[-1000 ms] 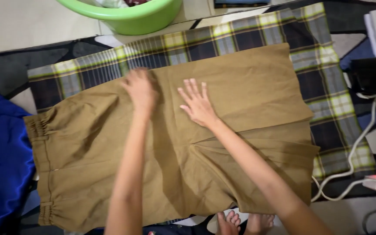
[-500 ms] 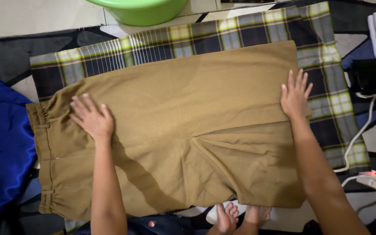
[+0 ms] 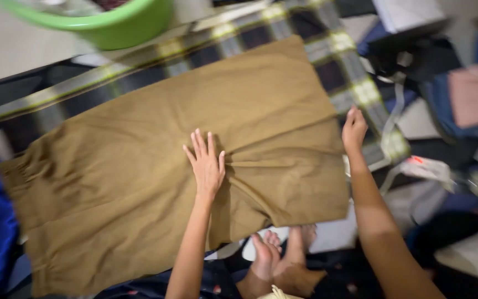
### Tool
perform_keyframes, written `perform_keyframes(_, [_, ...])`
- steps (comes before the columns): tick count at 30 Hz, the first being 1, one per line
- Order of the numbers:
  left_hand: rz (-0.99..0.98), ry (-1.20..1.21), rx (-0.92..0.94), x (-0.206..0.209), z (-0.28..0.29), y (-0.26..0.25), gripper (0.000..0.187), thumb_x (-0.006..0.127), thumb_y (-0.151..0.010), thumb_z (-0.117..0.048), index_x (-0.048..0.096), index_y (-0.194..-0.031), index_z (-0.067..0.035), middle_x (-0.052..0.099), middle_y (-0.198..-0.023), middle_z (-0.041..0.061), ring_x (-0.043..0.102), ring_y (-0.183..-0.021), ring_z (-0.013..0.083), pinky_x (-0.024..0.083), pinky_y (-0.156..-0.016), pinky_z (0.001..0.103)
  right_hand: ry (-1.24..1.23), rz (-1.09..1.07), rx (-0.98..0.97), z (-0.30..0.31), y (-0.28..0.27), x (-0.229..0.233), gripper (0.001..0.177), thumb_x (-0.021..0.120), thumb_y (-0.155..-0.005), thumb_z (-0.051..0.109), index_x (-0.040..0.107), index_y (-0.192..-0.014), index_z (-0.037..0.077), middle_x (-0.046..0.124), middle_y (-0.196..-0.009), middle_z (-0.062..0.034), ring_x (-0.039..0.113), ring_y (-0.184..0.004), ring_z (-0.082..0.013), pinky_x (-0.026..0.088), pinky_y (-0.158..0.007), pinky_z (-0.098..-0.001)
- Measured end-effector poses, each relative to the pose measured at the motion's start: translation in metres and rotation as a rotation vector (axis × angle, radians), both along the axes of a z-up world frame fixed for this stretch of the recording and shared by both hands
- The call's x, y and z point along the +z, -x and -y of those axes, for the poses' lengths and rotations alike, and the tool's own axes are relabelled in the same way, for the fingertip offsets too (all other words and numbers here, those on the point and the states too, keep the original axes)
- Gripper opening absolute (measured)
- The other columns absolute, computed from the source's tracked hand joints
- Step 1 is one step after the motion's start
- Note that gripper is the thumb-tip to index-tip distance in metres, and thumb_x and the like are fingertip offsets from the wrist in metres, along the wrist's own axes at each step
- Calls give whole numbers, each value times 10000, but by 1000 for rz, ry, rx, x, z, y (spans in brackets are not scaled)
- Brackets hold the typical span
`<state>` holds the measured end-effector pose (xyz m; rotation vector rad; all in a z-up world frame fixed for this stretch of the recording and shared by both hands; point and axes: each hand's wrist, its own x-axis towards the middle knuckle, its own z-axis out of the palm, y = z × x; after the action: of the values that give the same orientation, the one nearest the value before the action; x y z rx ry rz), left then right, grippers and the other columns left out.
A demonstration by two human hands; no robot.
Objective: The person is ironing and folding a brown skirt on a mat on the floor.
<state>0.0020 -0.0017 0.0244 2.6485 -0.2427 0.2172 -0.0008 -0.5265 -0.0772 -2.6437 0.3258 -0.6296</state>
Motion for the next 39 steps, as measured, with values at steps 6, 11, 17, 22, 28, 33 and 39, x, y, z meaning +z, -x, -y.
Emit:
perform_keyframes(6, [51, -118, -288, 18, 100, -29, 730, 573, -1010, -397, 348, -1585, -9, 215, -1696, 225, 130, -1590, 353, 61, -1276, 611, -1121, 526, -393, 140, -31, 44, 317, 625, -974, 62, 575, -1286, 79, 664, -1177, -97, 675, -897, -203, 639, -677, -402])
perform_keyframes(11, [24, -229, -354, -5, 135, -28, 789, 556, -974, -459, 319, -1585, -20, 202, -1689, 168, 135, -1573, 334, 68, -1254, 613, -1120, 234, -180, 168, -78, 81, 474, 664, -963, 29, 495, -1393, 131, 651, -1327, -70, 674, -1062, -177, 632, -778, -388])
perform_keyframes(17, [-48, -149, -159, 0, 124, -16, 778, 546, -970, -460, 303, -1596, -69, 177, -1692, 177, 136, -1567, 354, 75, -1255, 596, -1020, 142, -34, 205, -123, 42, 350, 687, -988, -18, 571, -1308, 62, 689, -1257, -67, 694, -1089, -164, 593, -883, -333])
perform_keyframes(22, [-26, -100, -6, -13, 108, -12, 791, 530, -997, -458, 293, -1607, -13, 188, -1703, 188, 151, -1576, 358, 82, -1259, 593, -677, 64, -77, 158, -126, 121, 206, 785, -1026, 69, 640, -1168, 34, 678, -999, -30, 643, -861, -141, 495, -671, -308])
perform_keyframes(28, [-69, -292, -196, -20, 146, -33, 840, 478, -1002, -564, 277, -1592, -1, 184, -1699, 187, 125, -1584, 359, 59, -1256, 611, -650, -94, 242, 57, -130, 229, 233, 768, -1076, 160, 636, -1028, -25, 684, -835, -63, 666, -683, -115, 539, -602, -281])
perform_keyframes(33, [-130, -211, -373, -34, 172, -39, 841, 421, -1002, -590, 264, -1614, -35, 175, -1697, 162, 110, -1567, 343, 45, -1244, 606, -625, -386, 262, -21, -113, 227, 344, 751, -1009, 349, 659, -988, 18, 631, -696, -27, 598, -555, -76, 479, -482, -252])
perform_keyframes(39, [-31, -245, -40, -12, 121, -13, 801, 499, -982, -535, 301, -1598, -63, 146, -1703, 180, 117, -1580, 348, 57, -1249, 595, -431, -397, 304, -106, -107, 206, 425, 773, -950, 412, 689, -965, -4, 664, -674, -128, 641, -551, -180, 496, -518, -325])
